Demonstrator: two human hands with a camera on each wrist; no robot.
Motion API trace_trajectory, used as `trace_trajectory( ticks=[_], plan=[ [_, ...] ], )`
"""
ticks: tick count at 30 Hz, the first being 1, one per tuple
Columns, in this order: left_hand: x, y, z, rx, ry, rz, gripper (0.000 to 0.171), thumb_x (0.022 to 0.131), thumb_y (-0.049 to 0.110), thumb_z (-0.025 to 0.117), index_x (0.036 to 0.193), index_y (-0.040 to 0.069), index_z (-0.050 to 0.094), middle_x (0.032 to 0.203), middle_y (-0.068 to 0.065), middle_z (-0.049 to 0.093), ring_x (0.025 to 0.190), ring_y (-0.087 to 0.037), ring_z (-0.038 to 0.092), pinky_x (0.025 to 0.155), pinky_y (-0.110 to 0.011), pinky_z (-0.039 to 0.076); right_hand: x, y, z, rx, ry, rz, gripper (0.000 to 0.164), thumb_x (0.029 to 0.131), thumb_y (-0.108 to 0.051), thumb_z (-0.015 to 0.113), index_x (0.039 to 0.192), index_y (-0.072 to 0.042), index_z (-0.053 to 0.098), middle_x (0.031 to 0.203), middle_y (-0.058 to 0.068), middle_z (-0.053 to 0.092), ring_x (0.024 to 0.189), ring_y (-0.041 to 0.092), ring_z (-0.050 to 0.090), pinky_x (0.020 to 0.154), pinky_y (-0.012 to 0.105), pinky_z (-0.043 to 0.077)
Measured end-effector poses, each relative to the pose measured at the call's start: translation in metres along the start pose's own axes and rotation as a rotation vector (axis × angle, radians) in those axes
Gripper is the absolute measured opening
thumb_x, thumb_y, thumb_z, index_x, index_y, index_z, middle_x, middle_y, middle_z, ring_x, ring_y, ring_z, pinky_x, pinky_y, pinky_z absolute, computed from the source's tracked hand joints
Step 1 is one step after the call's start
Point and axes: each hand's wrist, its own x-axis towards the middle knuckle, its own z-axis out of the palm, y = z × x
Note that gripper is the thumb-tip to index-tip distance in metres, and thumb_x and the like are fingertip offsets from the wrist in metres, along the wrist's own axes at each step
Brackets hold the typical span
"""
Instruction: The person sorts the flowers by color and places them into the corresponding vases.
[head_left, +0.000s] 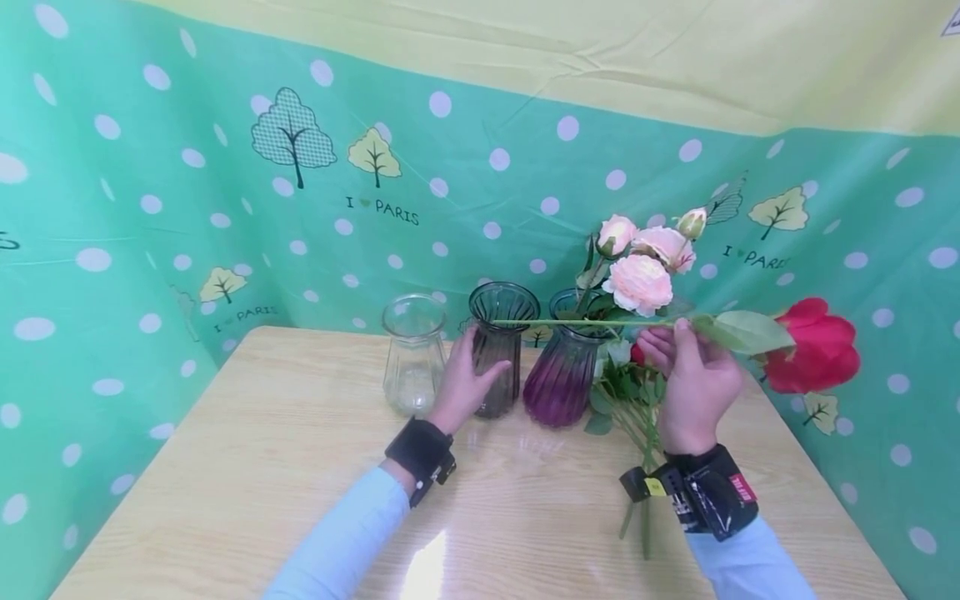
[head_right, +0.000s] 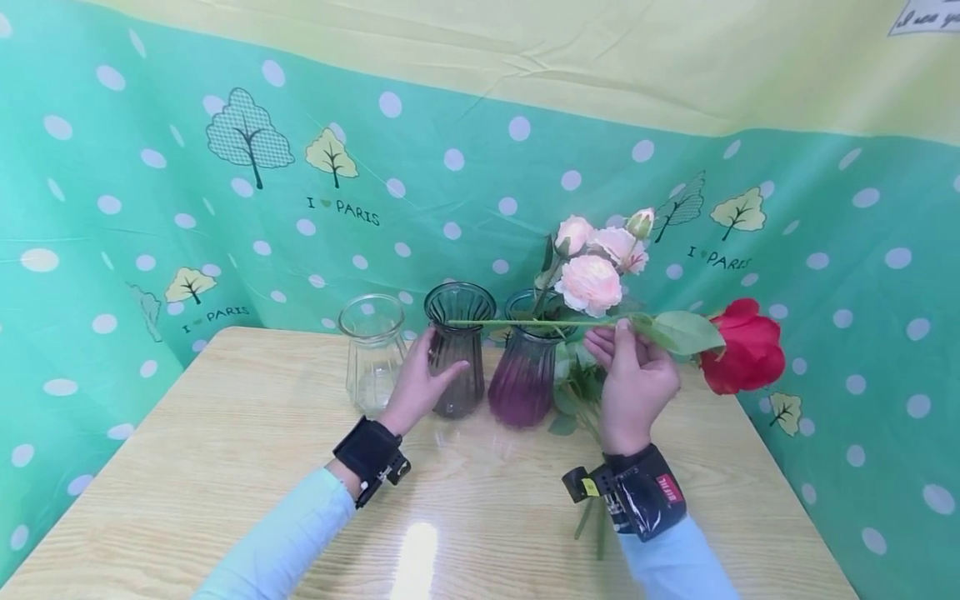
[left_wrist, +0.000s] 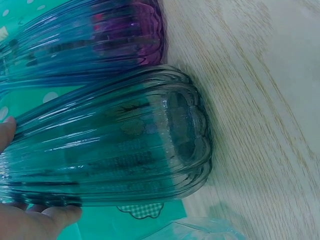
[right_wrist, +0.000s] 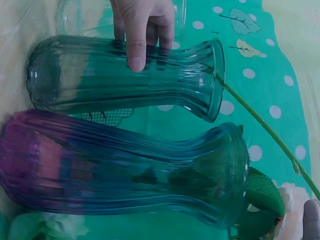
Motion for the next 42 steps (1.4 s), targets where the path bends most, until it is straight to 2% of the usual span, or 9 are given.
trace_trajectory(
  ticks=[6,15,22,27,31,42],
  plan=[
    [0.0,-0.001,0.001,-0.009,-0.004,0.001,0.087,0.083,0.04,0.067,0.148,0.006,0.02,0.153,-0.019,0.024,0.139,-0.034,0.029,0.114,-0.05,0.027,0.003,0.002,0.012,-0.098,-0.032,-0.049,0.018,0.088,-0.013,0.064,0.091,0.005,0.062,0.072,0.006,0.071,0.068,0.016,0.071,0.068,0.029,0.059],
    [0.0,-0.003,0.003,0.0,-0.003,0.004,0.086,0.083,0.038,0.067,0.149,0.008,0.019,0.153,-0.018,0.024,0.138,-0.033,0.03,0.113,-0.05,0.029,0.002,0.01,0.03,-0.2,-0.108,-0.071,0.023,0.087,-0.013,0.066,0.097,0.009,0.064,0.072,0.0,0.072,0.068,0.012,0.071,0.067,0.026,0.059],
    [-0.001,-0.004,0.002,0.01,0.004,0.001,0.085,0.084,0.039,0.067,0.148,0.005,0.022,0.151,-0.018,0.027,0.137,-0.033,0.031,0.113,-0.048,0.03,0.008,0.012,0.047,-0.323,-0.229,-0.043,0.025,0.089,-0.013,0.063,0.099,0.01,0.064,0.07,-0.007,0.069,0.066,0.009,0.069,0.068,0.024,0.059],
    [-0.001,-0.003,0.001,0.021,0.008,0.011,0.085,0.084,0.038,0.066,0.147,0.004,0.022,0.151,-0.019,0.027,0.137,-0.034,0.032,0.113,-0.048,0.031,0.009,0.018,0.054,-0.373,-0.287,-0.028,0.027,0.09,-0.011,0.062,0.103,0.012,0.064,0.072,-0.004,0.068,0.066,0.007,0.069,0.068,0.023,0.059],
    [-0.001,-0.002,0.001,0.026,0.005,0.013,0.084,0.084,0.037,0.067,0.147,0.004,0.022,0.151,-0.019,0.027,0.137,-0.034,0.032,0.112,-0.049,0.031,0.01,0.023,0.057,-0.395,-0.299,-0.014,0.025,0.089,-0.012,0.062,0.102,0.009,0.065,0.073,-0.001,0.068,0.066,0.007,0.069,0.068,0.022,0.059],
    [0.001,0.0,0.0,0.03,0.001,0.01,0.085,0.084,0.036,0.067,0.148,0.005,0.021,0.151,-0.019,0.026,0.137,-0.034,0.032,0.113,-0.048,0.03,0.015,0.034,0.069,-0.411,-0.331,0.048,0.026,0.09,-0.014,0.062,0.106,0.005,0.065,0.088,0.018,0.068,0.067,0.004,0.068,0.068,0.021,0.059]
  ],
)
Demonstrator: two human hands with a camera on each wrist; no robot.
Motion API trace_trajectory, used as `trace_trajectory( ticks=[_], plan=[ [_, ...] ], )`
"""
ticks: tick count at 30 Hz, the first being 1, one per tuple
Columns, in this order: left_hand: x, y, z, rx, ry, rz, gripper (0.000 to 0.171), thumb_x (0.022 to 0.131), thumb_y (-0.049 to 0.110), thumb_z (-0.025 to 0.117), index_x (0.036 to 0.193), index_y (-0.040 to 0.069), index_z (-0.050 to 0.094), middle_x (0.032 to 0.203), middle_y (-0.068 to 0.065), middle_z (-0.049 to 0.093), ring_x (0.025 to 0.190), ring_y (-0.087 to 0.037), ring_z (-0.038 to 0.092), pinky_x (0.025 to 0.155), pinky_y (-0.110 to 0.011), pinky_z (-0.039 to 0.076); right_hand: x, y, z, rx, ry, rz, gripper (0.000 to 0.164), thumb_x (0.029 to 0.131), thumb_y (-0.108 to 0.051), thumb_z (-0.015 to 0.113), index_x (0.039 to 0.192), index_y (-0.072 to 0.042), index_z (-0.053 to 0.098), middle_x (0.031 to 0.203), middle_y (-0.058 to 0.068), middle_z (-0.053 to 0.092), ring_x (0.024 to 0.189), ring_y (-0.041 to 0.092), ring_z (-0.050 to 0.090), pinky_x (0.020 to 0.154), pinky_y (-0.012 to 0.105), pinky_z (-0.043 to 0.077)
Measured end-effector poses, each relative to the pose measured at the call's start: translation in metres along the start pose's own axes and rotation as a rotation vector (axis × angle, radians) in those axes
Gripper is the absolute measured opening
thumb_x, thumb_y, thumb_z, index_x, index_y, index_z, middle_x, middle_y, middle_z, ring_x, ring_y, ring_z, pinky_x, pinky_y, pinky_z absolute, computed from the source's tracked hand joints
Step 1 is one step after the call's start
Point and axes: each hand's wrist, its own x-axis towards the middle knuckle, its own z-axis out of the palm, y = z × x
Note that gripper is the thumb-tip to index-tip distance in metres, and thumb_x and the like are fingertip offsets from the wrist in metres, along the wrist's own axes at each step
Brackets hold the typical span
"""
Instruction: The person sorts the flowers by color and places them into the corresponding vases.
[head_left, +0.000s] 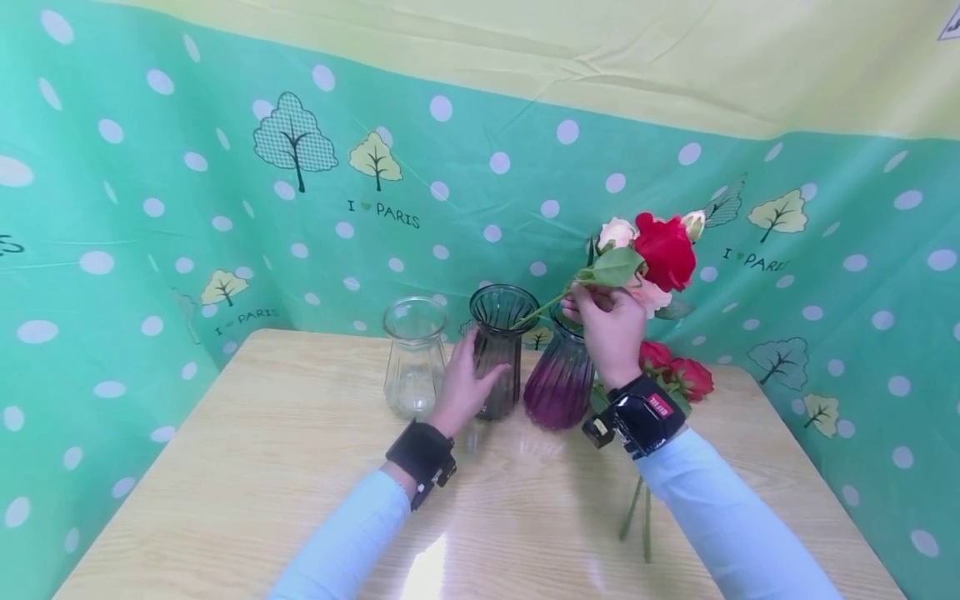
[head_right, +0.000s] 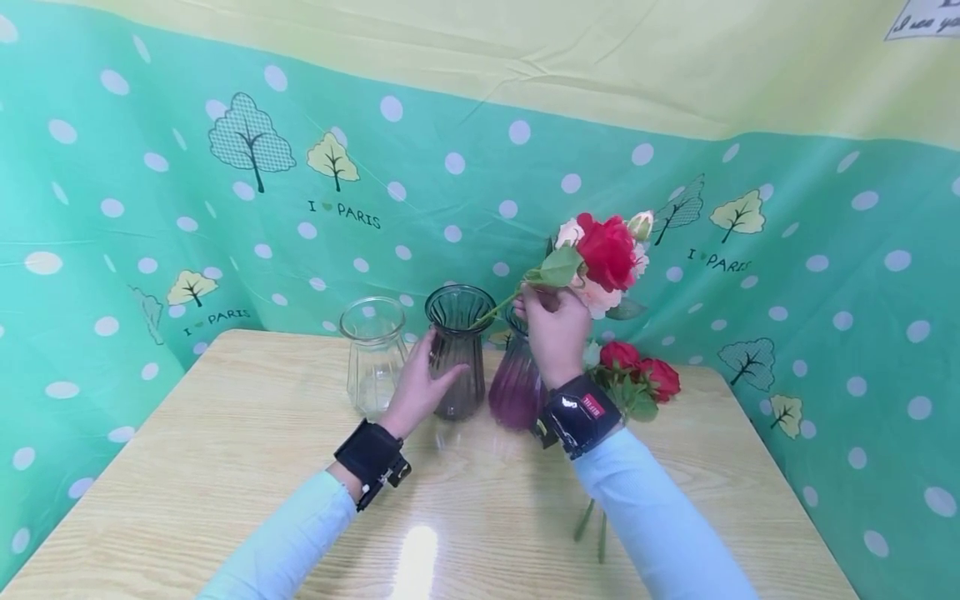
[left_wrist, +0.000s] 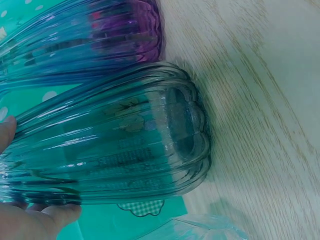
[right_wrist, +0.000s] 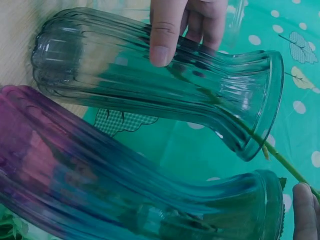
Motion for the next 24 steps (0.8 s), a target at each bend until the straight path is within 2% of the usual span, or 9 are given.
trace_trajectory(
  ticks=[6,11,14,19,24],
  plan=[
    [0.0,-0.001,0.001,0.002,-0.007,-0.002,0.085,0.084,0.037,0.066,0.148,0.005,0.02,0.151,-0.019,0.026,0.137,-0.034,0.031,0.113,-0.048,0.03,0.004,-0.002,0.007,-0.012,-0.047,-0.008,0.026,0.094,-0.013,0.056,0.105,0.008,0.065,0.088,0.025,0.067,0.067,0.005,0.067,0.067,0.021,0.059],
    [-0.001,-0.001,0.0,0.008,-0.01,-0.007,0.085,0.084,0.038,0.066,0.148,0.007,0.02,0.152,-0.017,0.025,0.138,-0.033,0.031,0.114,-0.047,0.029,0.008,0.001,0.015,-0.057,-0.045,-0.029,0.024,0.093,-0.011,0.054,0.103,0.007,0.065,0.09,0.028,0.067,0.067,0.004,0.066,0.067,0.019,0.058],
    [-0.001,-0.001,0.0,0.007,-0.009,-0.008,0.085,0.084,0.038,0.066,0.148,0.006,0.02,0.152,-0.017,0.026,0.137,-0.033,0.031,0.113,-0.047,0.03,0.011,0.002,0.019,-0.111,-0.062,-0.032,0.021,0.092,-0.008,0.054,0.103,0.005,0.066,0.09,0.027,0.068,0.069,0.011,0.068,0.068,0.022,0.059],
    [-0.001,-0.002,0.002,0.015,0.005,0.02,0.084,0.084,0.037,0.066,0.147,0.004,0.021,0.151,-0.02,0.027,0.136,-0.035,0.033,0.113,-0.048,0.031,0.015,0.001,0.027,-0.266,-0.182,0.0,0.02,0.091,-0.009,0.053,0.102,0.002,0.066,0.089,0.024,0.07,0.081,0.029,0.07,0.073,0.028,0.059],
    [-0.001,-0.003,0.002,0.017,0.014,0.034,0.083,0.084,0.036,0.066,0.147,0.002,0.022,0.149,-0.02,0.03,0.136,-0.035,0.034,0.113,-0.047,0.032,0.021,0.001,0.035,-0.397,-0.324,0.066,0.024,0.093,-0.01,0.049,0.106,0.0,0.066,0.092,0.021,0.07,0.083,0.028,0.069,0.072,0.029,0.059]
  ],
)
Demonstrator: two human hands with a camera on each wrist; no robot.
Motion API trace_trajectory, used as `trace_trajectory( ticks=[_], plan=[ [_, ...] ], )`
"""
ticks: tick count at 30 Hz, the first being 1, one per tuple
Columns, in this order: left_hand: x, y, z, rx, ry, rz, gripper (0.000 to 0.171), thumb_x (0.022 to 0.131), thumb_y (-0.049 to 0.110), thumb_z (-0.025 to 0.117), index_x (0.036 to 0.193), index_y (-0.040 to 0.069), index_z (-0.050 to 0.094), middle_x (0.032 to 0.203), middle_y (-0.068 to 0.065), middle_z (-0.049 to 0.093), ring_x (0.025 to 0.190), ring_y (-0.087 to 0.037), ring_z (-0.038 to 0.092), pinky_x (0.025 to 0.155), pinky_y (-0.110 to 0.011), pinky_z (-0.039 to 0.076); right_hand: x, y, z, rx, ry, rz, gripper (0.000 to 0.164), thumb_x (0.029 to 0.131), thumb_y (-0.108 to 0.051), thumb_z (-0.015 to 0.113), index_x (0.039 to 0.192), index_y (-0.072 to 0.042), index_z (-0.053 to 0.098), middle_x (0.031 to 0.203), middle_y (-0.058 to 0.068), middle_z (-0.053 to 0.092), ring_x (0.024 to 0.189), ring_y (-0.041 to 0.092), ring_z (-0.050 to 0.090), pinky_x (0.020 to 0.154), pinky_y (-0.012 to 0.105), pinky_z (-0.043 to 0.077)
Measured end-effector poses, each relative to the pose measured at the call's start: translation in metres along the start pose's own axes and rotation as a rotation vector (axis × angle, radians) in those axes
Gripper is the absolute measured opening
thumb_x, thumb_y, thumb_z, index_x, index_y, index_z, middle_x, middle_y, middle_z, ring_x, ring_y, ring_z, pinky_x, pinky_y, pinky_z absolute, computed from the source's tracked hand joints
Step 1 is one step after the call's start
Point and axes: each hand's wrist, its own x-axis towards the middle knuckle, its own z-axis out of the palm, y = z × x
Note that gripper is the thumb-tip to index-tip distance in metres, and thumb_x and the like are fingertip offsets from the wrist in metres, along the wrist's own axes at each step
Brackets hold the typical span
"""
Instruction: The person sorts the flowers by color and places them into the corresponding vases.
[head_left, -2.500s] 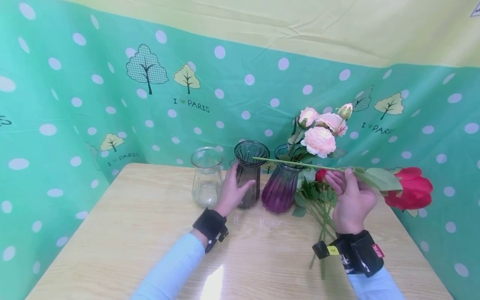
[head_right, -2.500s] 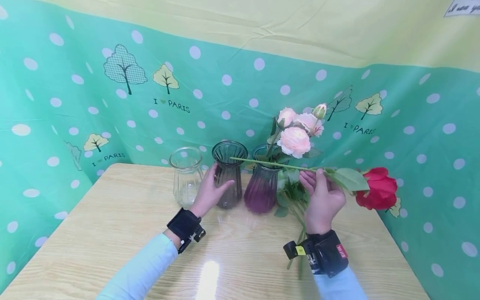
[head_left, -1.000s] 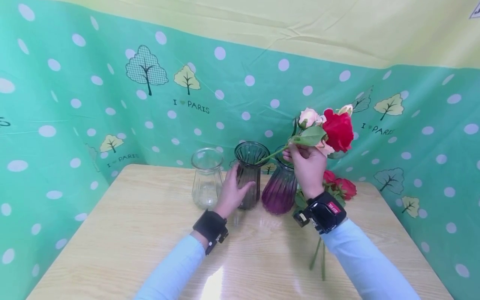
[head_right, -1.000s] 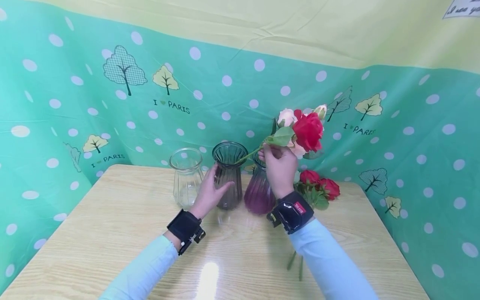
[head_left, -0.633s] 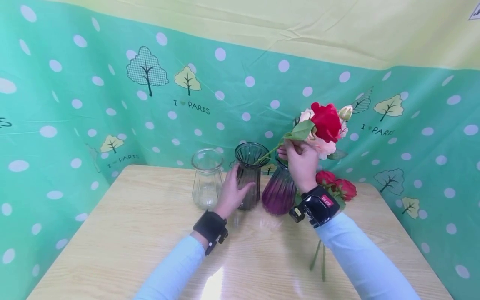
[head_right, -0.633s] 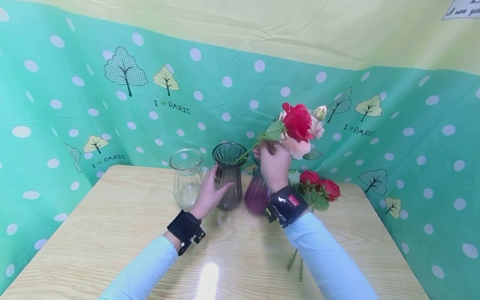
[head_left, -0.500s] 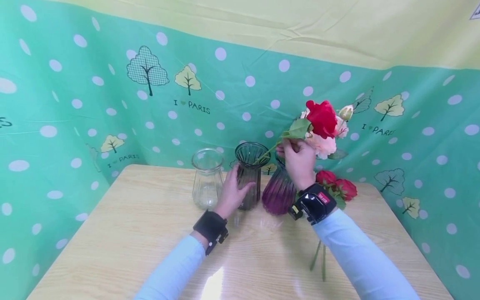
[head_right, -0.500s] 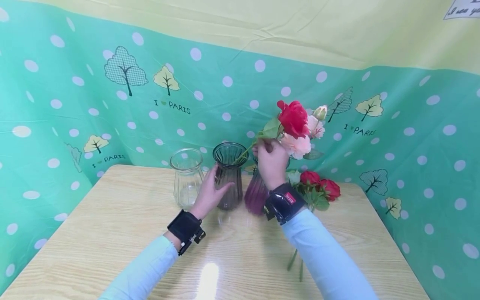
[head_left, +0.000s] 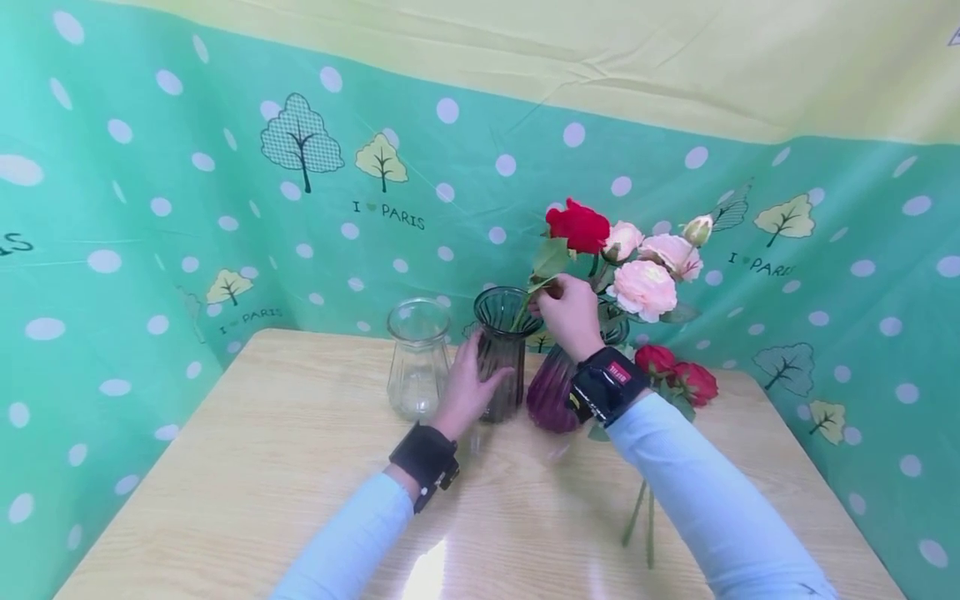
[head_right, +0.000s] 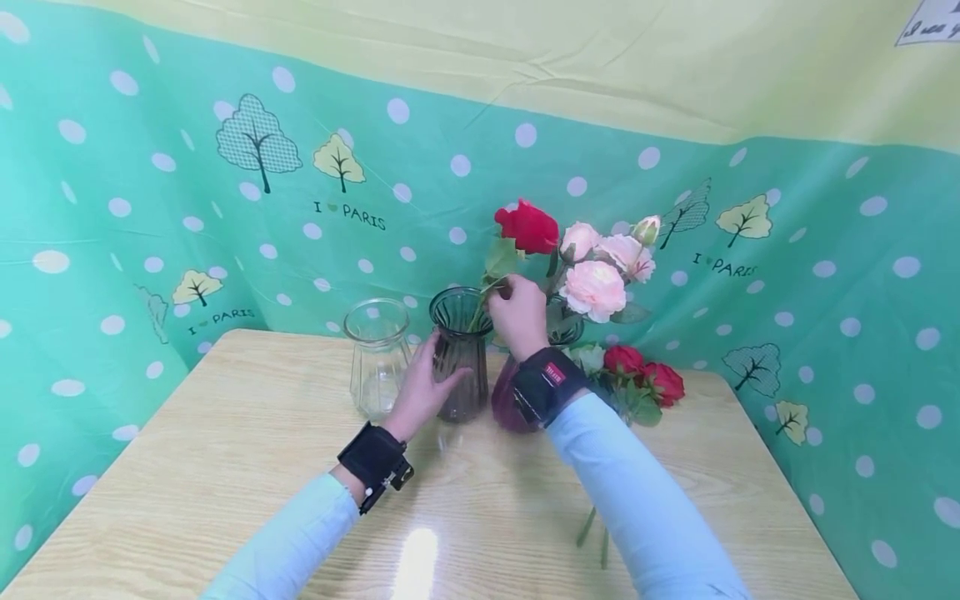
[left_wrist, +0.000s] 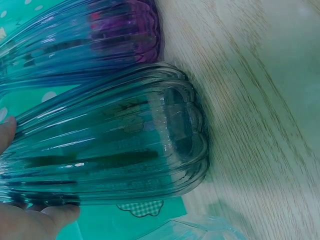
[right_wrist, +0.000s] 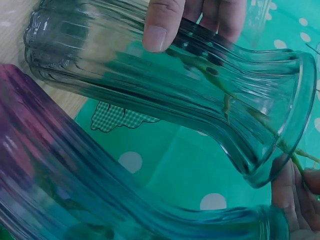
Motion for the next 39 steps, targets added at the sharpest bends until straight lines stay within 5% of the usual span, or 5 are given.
trace_trajectory(
  ticks=[12,23,30,39],
  plan=[
    [0.0,-0.001,0.0,-0.017,0.003,0.047,0.083,0.085,0.033,0.067,0.146,0.0,0.022,0.147,-0.021,0.032,0.134,-0.035,0.036,0.112,-0.046,0.033,0.008,-0.012,0.017,-0.116,-0.164,0.024,0.023,0.088,-0.004,0.048,0.1,0.001,0.068,0.091,0.021,0.071,0.083,0.03,0.069,0.07,0.031,0.058],
    [0.001,-0.004,0.002,0.015,0.023,0.077,0.083,0.084,0.032,0.068,0.145,-0.001,0.024,0.146,-0.023,0.034,0.133,-0.036,0.037,0.112,-0.046,0.033,0.011,-0.016,0.032,-0.045,-0.154,0.09,0.026,0.091,-0.012,0.054,0.112,-0.001,0.066,0.097,0.02,0.071,0.089,0.03,0.069,0.072,0.029,0.057],
    [0.003,-0.002,0.004,0.009,0.004,0.073,0.083,0.085,0.032,0.068,0.146,0.001,0.022,0.147,-0.022,0.033,0.134,-0.036,0.036,0.112,-0.046,0.033,0.003,-0.019,0.021,0.072,-0.157,0.116,0.039,0.092,-0.014,0.055,0.128,0.002,0.053,0.103,0.019,0.069,0.092,0.027,0.069,0.083,0.032,0.057],
    [0.003,-0.002,0.003,0.005,0.025,0.079,0.081,0.084,0.03,0.068,0.145,-0.001,0.025,0.144,-0.023,0.035,0.132,-0.036,0.039,0.111,-0.046,0.035,-0.024,-0.02,-0.006,0.122,-0.146,0.04,0.033,0.093,-0.015,0.056,0.119,0.005,0.059,0.102,0.022,0.069,0.086,0.025,0.07,0.076,0.028,0.059]
  ],
)
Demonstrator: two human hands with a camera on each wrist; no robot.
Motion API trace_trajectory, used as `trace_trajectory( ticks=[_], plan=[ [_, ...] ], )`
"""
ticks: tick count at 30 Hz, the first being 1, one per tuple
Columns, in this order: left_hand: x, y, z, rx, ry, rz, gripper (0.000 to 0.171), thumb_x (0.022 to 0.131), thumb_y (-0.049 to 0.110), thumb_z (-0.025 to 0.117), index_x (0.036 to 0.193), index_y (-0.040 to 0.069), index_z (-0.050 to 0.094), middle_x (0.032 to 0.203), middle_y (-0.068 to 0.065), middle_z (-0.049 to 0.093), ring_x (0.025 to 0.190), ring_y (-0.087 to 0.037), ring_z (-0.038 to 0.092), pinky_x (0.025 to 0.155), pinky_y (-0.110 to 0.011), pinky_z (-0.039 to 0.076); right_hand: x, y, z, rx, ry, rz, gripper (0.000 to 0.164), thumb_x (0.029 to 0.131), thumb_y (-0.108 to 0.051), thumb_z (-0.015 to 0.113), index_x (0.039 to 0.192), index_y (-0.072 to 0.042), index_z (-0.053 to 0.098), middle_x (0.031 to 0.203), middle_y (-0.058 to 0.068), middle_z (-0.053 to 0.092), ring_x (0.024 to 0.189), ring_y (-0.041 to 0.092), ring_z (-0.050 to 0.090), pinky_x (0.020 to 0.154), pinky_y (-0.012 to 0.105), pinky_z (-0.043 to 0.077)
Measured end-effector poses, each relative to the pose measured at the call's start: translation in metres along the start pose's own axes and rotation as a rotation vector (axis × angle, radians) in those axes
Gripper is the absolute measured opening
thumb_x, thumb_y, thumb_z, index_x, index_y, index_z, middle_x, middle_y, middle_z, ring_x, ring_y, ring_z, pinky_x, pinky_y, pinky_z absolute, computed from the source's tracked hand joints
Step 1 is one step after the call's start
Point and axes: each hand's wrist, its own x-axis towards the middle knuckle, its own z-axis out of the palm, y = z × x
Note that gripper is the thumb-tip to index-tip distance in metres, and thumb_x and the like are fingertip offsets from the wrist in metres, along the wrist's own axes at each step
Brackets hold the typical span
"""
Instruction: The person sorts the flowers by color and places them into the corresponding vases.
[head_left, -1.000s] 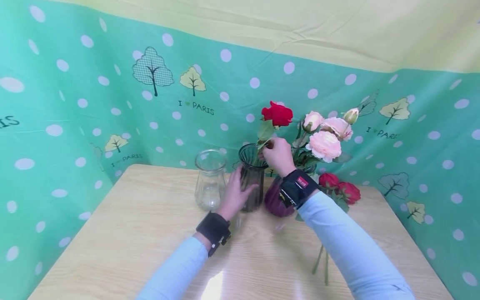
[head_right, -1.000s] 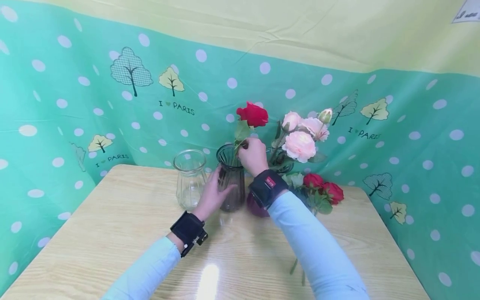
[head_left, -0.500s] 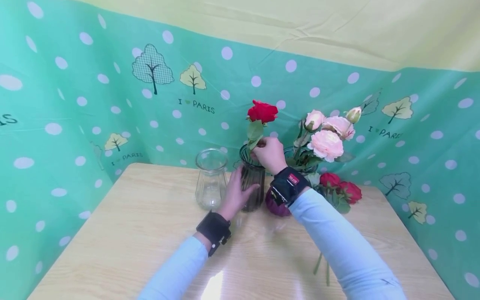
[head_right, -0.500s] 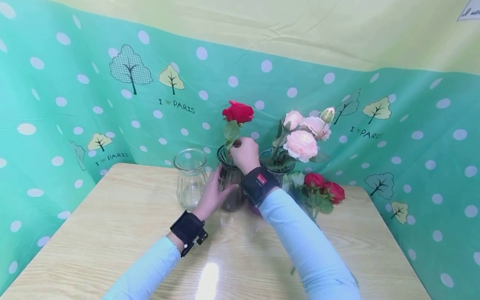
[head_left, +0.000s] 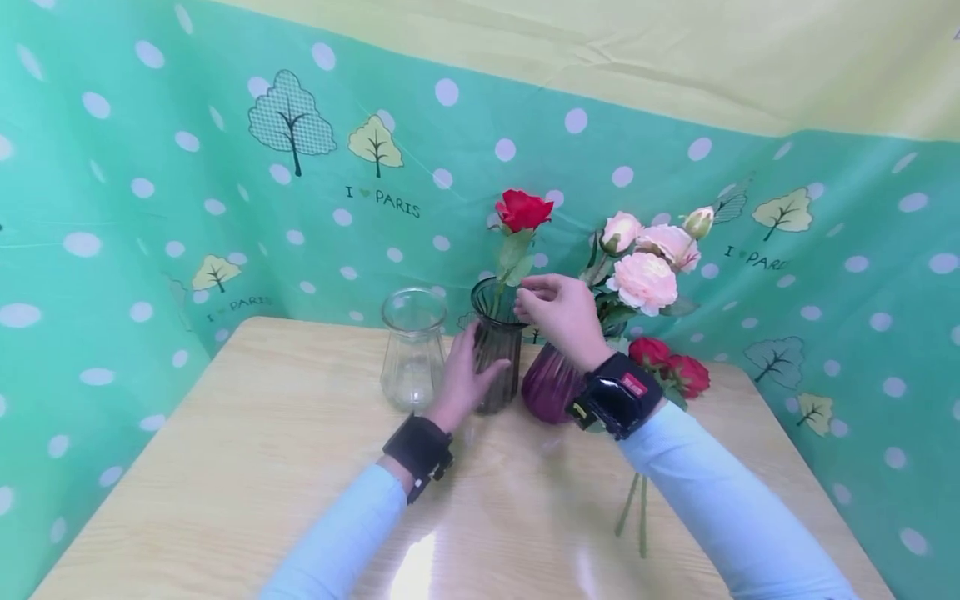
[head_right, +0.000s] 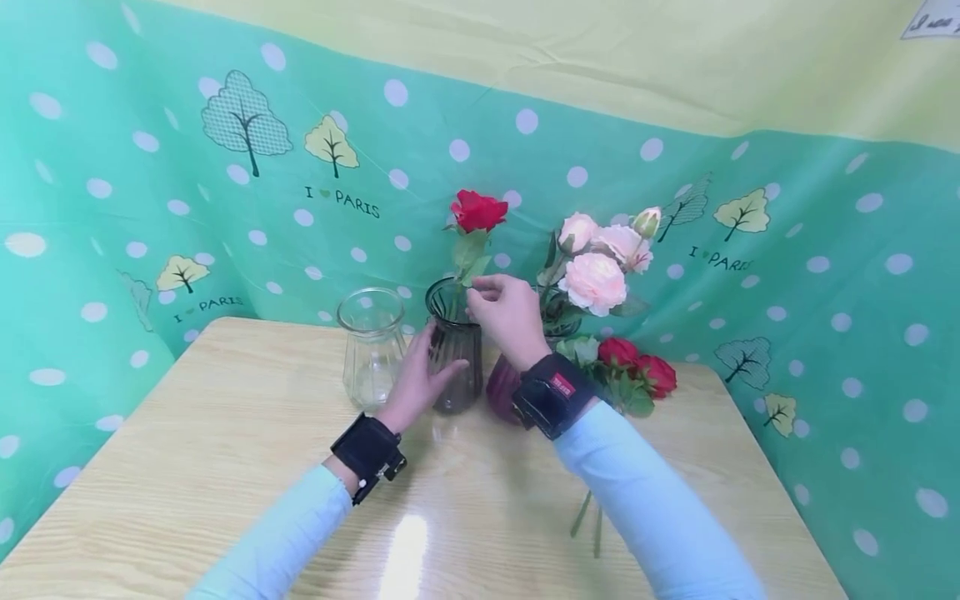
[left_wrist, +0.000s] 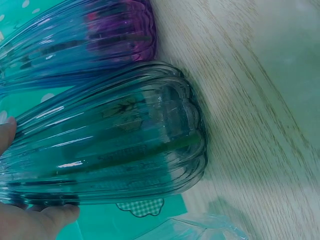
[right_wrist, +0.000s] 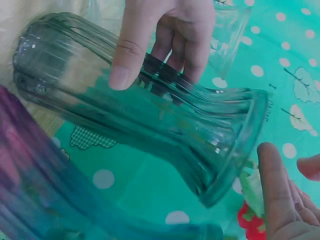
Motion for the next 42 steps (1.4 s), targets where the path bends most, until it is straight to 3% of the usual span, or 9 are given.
trace_trajectory(
  ticks=[6,12,19,22,28,35,42],
  plan=[
    [0.0,-0.001,-0.002,0.0,-0.039,-0.066,0.083,0.085,0.035,0.066,0.148,0.006,0.021,0.149,-0.018,0.029,0.136,-0.033,0.035,0.112,-0.046,0.032,-0.028,0.015,-0.021,0.02,0.037,-0.024,0.027,0.092,-0.015,0.058,0.11,0.005,0.062,0.097,0.024,0.069,0.076,0.012,0.069,0.073,0.028,0.06],
    [-0.001,-0.002,-0.004,-0.013,-0.042,-0.096,0.084,0.085,0.037,0.066,0.148,0.007,0.02,0.151,-0.017,0.027,0.137,-0.032,0.032,0.113,-0.046,0.03,-0.055,0.033,-0.047,0.024,0.076,-0.009,0.031,0.092,-0.017,0.06,0.112,0.007,0.061,0.097,0.022,0.069,0.076,0.009,0.069,0.073,0.024,0.059],
    [-0.001,-0.003,-0.006,0.002,-0.031,-0.077,0.084,0.085,0.036,0.067,0.147,0.004,0.021,0.149,-0.019,0.029,0.136,-0.034,0.033,0.113,-0.047,0.031,-0.079,0.062,-0.079,0.025,0.131,0.102,0.038,0.092,-0.024,0.06,0.113,0.007,0.058,0.083,-0.004,0.07,0.075,0.008,0.068,0.071,0.021,0.058],
    [-0.001,-0.004,-0.006,0.003,-0.031,-0.075,0.083,0.085,0.035,0.067,0.147,0.003,0.021,0.149,-0.02,0.029,0.136,-0.035,0.033,0.113,-0.047,0.031,-0.087,0.082,-0.093,-0.01,0.141,0.166,0.044,0.093,-0.03,0.058,0.116,0.008,0.056,0.081,-0.01,0.068,0.075,0.006,0.067,0.072,0.019,0.058],
    [-0.002,-0.004,-0.005,0.009,-0.045,-0.08,0.084,0.085,0.035,0.066,0.148,0.005,0.02,0.15,-0.019,0.028,0.137,-0.034,0.033,0.113,-0.046,0.031,-0.099,0.128,-0.114,-0.072,0.165,0.273,0.047,0.096,-0.026,0.052,0.122,0.013,0.052,0.083,-0.003,0.068,0.072,0.005,0.067,0.071,0.02,0.058],
    [-0.003,-0.005,-0.003,0.009,-0.047,-0.072,0.084,0.085,0.035,0.066,0.148,0.004,0.02,0.15,-0.02,0.028,0.136,-0.035,0.033,0.113,-0.047,0.031,-0.103,0.185,-0.125,0.053,0.213,0.451,0.046,0.096,-0.017,0.048,0.124,0.019,0.045,0.077,-0.005,0.068,0.068,0.004,0.067,0.069,0.021,0.059],
    [0.0,-0.003,0.0,0.005,-0.042,-0.067,0.084,0.085,0.036,0.066,0.148,0.004,0.02,0.15,-0.019,0.028,0.136,-0.035,0.033,0.113,-0.047,0.031,-0.088,0.258,-0.136,0.155,0.284,0.517,0.056,0.091,-0.024,0.058,0.125,0.019,0.046,0.069,-0.004,0.068,0.064,0.007,0.068,0.064,0.022,0.059]
  ],
)
